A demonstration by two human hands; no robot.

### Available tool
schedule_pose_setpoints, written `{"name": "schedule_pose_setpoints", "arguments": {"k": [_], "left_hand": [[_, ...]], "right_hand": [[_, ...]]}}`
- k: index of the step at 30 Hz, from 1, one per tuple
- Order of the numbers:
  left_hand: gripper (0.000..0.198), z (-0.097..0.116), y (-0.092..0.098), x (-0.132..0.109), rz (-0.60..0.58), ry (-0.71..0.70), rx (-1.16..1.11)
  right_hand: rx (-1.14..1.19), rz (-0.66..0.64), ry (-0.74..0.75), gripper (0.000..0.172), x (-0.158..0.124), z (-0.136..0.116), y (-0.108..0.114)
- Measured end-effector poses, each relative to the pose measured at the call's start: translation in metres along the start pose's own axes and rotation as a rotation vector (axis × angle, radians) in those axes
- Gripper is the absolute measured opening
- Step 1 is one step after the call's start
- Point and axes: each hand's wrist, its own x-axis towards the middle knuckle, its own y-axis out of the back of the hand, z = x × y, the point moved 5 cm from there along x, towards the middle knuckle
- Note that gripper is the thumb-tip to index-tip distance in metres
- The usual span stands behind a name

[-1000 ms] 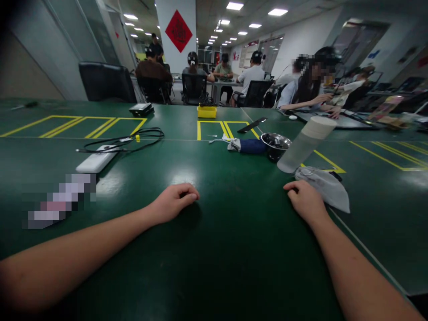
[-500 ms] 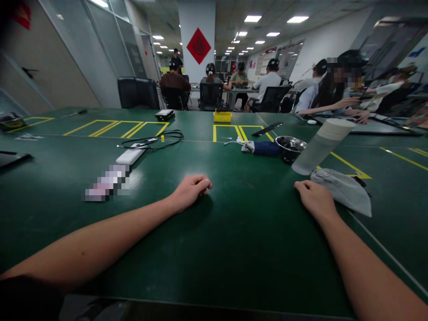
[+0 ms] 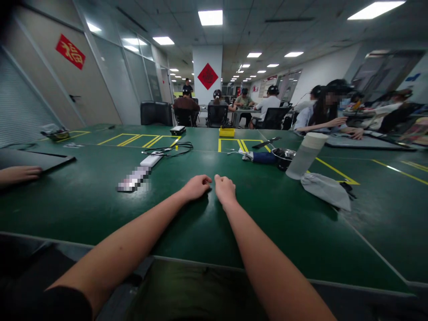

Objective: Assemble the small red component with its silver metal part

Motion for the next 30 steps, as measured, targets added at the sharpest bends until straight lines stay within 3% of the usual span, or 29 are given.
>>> {"name": "schedule_pose_setpoints", "arguments": {"k": [3,5,8,11,14,18,20,25,30], "left_hand": [[0.032,-0.004,0.012,-0.010,-0.066,-0.008,-0.003],[0.037,-0.008,0.016,-0.016,-0.211,0.019,-0.126],[0.041,-0.004,0.023,-0.026,-0.385,-0.039,-0.185],[0.045,0.007,0.028,-0.032,-0.449,-0.144,-0.116],[0.046,0.011,0.026,-0.031,-0.377,-0.144,-0.002],[0.022,0.009,0.018,-0.024,-0.240,-0.141,0.175],[0.020,0.009,0.016,-0.022,-0.197,-0.151,0.218],[0.030,0.014,0.017,-0.022,-0.166,-0.228,0.271],[0.020,0.017,0.013,-0.019,-0.140,-0.278,0.332]], "right_hand": [[0.244,0.010,-0.022,0.044,-0.013,-0.014,-0.009],[0.362,0.010,0.039,0.043,-0.014,-0.013,-0.001],[0.308,0.025,0.118,0.038,-0.007,0.004,0.024],[0.140,0.000,0.180,0.029,0.000,0.017,0.042],[-0.075,-0.019,0.319,0.031,-0.004,0.008,0.037],[-0.380,-0.142,0.409,0.036,-0.017,-0.009,0.010],[-0.481,-0.156,0.420,0.032,-0.021,-0.014,0.004],[-0.531,-0.208,0.454,0.025,-0.023,-0.017,0.004],[-0.545,-0.199,0.450,0.020,-0.021,-0.018,0.002]]}}
